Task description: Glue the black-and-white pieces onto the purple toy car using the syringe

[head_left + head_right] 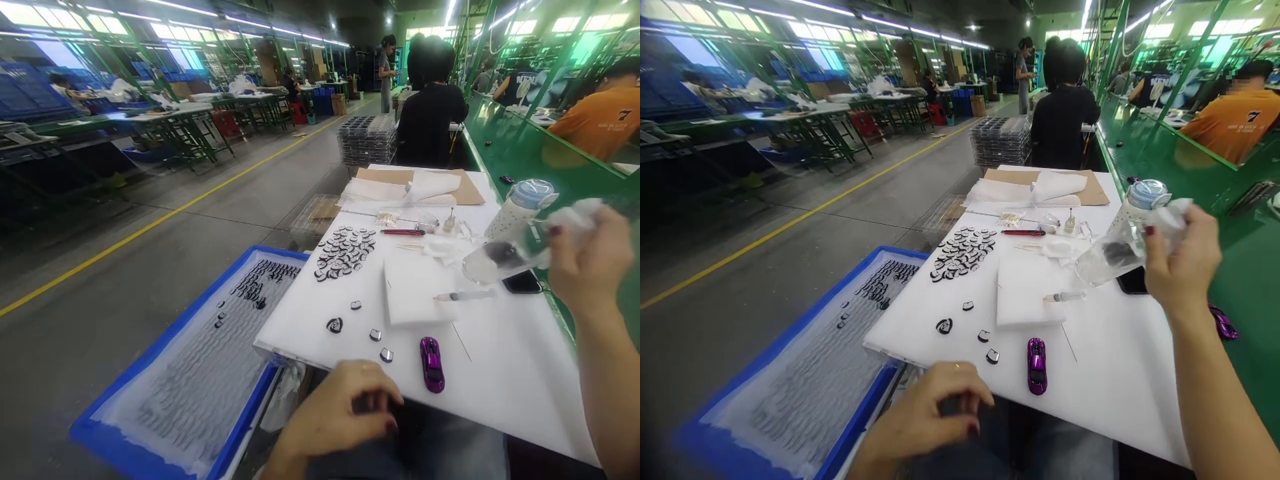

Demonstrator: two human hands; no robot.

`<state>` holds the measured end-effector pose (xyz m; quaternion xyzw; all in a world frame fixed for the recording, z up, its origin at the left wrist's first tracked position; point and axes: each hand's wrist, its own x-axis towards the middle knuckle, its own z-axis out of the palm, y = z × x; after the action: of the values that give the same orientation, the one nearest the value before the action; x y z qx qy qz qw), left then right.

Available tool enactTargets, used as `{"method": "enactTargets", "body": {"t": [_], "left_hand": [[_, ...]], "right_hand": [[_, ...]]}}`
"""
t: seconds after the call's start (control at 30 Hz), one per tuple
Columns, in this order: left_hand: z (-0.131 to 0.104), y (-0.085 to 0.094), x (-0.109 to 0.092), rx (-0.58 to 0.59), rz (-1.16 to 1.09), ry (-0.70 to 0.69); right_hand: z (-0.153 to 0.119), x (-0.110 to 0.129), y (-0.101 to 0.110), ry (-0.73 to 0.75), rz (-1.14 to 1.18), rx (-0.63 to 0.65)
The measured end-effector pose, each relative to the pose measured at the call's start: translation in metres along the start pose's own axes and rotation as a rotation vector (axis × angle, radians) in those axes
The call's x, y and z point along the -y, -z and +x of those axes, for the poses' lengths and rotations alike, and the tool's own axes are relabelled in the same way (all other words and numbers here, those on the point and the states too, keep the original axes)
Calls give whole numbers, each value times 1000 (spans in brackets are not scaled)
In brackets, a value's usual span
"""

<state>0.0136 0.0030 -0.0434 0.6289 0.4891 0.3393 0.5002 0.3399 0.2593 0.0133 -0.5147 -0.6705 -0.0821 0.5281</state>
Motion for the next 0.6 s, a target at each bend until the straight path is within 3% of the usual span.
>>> {"method": "enactTargets", "body": {"t": [0.07, 0.13, 0.2, 0.3, 0.43, 0.5, 0.6], "left_hand": [[7, 11, 6, -221, 143, 75], [16, 17, 18, -328, 298, 59], [27, 19, 30, -312, 472, 16], [42, 21, 41, -252, 681, -19], [53, 22, 39, -204, 804, -26], [58, 22, 34, -165, 815, 11], [65, 21, 28, -137, 810, 66]], "right_hand": [[-1, 15, -10, -49, 92, 188], [-4, 28, -20, -132, 256, 261], [-5, 37, -27, -205, 344, 216], [-1, 40, -28, -323, 463, 29], [12, 39, -5, -519, 724, -251], [13, 48, 14, -615, 842, -239], [1, 76, 41, -653, 997, -67]]}}
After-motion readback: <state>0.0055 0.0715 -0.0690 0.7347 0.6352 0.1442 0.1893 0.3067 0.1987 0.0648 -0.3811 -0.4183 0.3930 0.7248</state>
